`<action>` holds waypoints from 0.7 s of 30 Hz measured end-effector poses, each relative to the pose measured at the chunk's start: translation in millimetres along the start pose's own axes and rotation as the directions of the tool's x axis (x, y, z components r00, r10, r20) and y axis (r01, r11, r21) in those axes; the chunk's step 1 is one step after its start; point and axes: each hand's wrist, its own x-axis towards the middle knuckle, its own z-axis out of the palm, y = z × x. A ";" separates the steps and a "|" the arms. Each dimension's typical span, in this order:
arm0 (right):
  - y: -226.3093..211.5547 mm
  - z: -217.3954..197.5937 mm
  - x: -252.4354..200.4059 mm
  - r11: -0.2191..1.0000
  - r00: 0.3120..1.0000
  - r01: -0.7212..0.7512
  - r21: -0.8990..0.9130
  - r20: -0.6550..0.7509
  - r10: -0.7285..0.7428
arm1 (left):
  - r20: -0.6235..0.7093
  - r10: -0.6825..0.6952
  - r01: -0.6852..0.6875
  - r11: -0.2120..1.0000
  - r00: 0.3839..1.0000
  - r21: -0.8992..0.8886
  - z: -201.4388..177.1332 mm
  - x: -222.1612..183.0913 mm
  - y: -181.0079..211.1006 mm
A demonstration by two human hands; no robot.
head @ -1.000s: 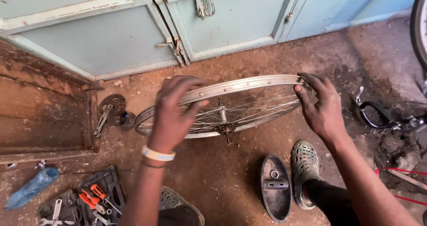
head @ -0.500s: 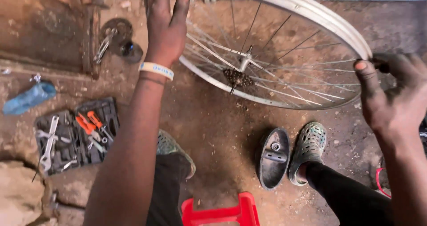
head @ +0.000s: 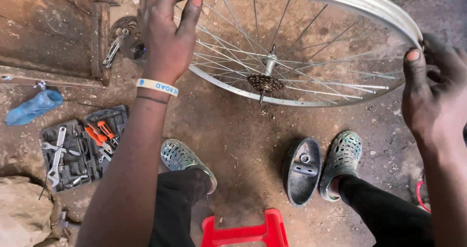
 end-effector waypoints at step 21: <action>2.7 6.2 1.0 0.901 0.926 -0.373 -0.220 -0.023 0.378 | -0.081 0.208 -0.217 0.968 0.975 -0.126 -3.8 -49.3 52.4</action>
